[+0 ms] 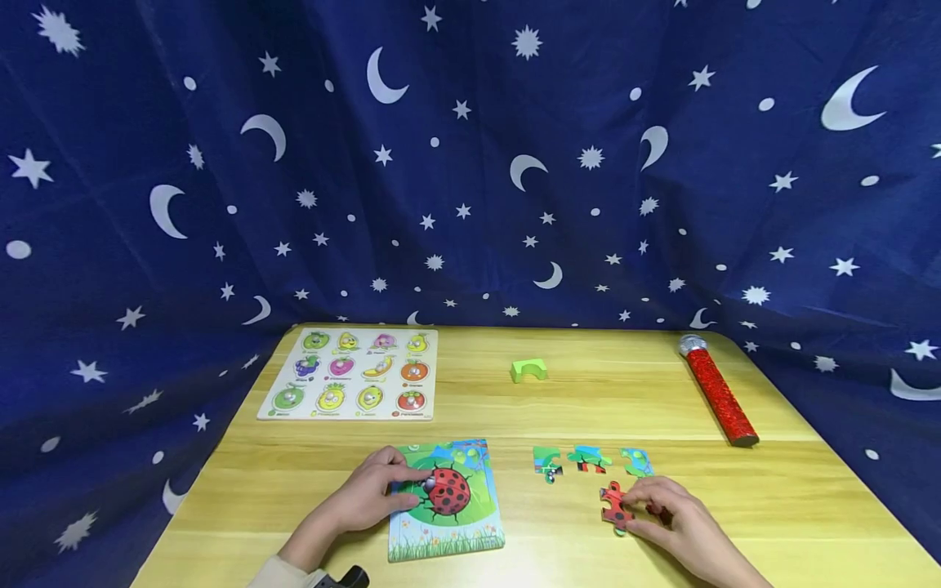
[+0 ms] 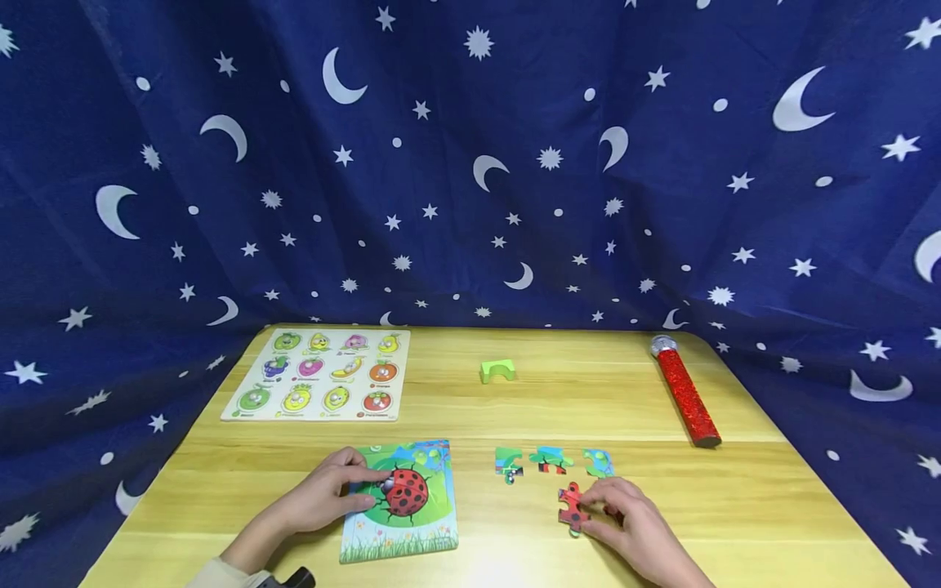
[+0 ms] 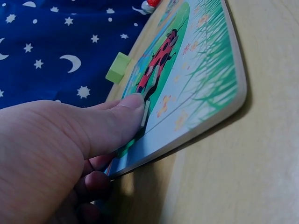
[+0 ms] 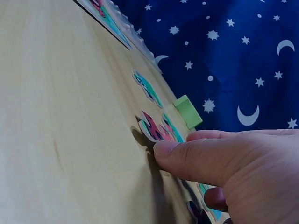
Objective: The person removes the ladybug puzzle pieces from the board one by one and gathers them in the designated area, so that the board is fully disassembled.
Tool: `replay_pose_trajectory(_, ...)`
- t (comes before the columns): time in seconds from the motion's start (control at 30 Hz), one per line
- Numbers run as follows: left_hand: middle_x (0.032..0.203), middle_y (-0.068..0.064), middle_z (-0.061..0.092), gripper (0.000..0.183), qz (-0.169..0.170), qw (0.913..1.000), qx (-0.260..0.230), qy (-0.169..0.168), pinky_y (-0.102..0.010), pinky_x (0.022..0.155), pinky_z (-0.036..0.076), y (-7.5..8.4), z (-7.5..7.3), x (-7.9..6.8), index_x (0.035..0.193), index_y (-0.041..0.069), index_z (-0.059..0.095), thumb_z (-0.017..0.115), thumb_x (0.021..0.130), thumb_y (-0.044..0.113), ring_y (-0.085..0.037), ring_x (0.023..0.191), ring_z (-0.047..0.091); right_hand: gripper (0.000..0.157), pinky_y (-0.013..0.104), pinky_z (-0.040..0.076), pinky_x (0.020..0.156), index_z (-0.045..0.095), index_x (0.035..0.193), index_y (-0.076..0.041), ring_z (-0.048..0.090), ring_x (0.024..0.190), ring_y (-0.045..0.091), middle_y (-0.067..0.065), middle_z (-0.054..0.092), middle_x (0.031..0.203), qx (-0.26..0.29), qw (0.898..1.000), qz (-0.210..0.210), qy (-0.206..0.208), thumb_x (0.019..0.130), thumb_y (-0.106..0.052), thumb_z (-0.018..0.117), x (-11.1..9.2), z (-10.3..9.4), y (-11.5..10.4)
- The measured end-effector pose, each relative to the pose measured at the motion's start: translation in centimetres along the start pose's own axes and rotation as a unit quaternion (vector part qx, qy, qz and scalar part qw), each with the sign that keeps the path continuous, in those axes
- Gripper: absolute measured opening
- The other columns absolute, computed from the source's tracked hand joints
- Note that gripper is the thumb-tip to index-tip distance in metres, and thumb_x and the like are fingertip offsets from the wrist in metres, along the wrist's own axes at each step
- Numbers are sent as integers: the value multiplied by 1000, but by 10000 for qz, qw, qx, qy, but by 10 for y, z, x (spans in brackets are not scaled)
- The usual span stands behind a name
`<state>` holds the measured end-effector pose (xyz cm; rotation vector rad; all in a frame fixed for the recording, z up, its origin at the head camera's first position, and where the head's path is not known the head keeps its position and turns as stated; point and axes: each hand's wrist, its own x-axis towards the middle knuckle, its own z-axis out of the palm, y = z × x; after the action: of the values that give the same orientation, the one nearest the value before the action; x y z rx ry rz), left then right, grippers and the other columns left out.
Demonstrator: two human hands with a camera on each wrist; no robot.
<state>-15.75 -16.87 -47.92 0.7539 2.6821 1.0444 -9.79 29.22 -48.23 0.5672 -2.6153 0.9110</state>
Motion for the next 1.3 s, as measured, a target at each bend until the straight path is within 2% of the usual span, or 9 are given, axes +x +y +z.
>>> replay_pose_trajectory(0.27,94,5,45,38,-20,10000,8,17,-24,73,29,-1,1,0,124,26,70,71,88,38,-6,84,35,33,18,35,62,71,102,-22,46,80,3,-2,65,102,225,9993,-209,-195,74,-11,83,4,1,3)
replay_pose_trajectory(0.6,95,5,46,38,-52,10000,33,-5,-25,74,29,0,0,0,124,26,70,71,88,36,-6,86,36,34,19,39,66,70,101,-24,49,83,0,0,67,105,-93,9997,-159,-140,74,-7,82,4,-1,4)
replay_pose_trajectory(0.8,94,5,45,38,-12,10000,-30,-16,-24,73,29,1,0,-1,125,24,70,71,88,34,-6,84,35,35,16,42,73,71,100,-26,53,93,-5,-2,69,105,-326,9993,-172,-117,72,-8,84,5,-1,5)
replay_pose_trajectory(1.0,93,6,44,38,9,10000,10,-20,-24,73,29,1,0,-1,125,25,69,71,88,34,-5,84,35,37,13,42,76,71,100,-26,54,96,-6,-3,70,105,-376,9990,-214,-121,71,-6,83,7,1,5)
replay_pose_trajectory(1.3,94,7,44,38,-28,10000,72,-20,-24,74,29,1,0,0,125,25,70,70,88,36,-5,86,35,34,17,40,69,72,100,-26,52,90,-4,-2,70,106,-312,9994,-114,-114,74,-7,82,10,2,4)
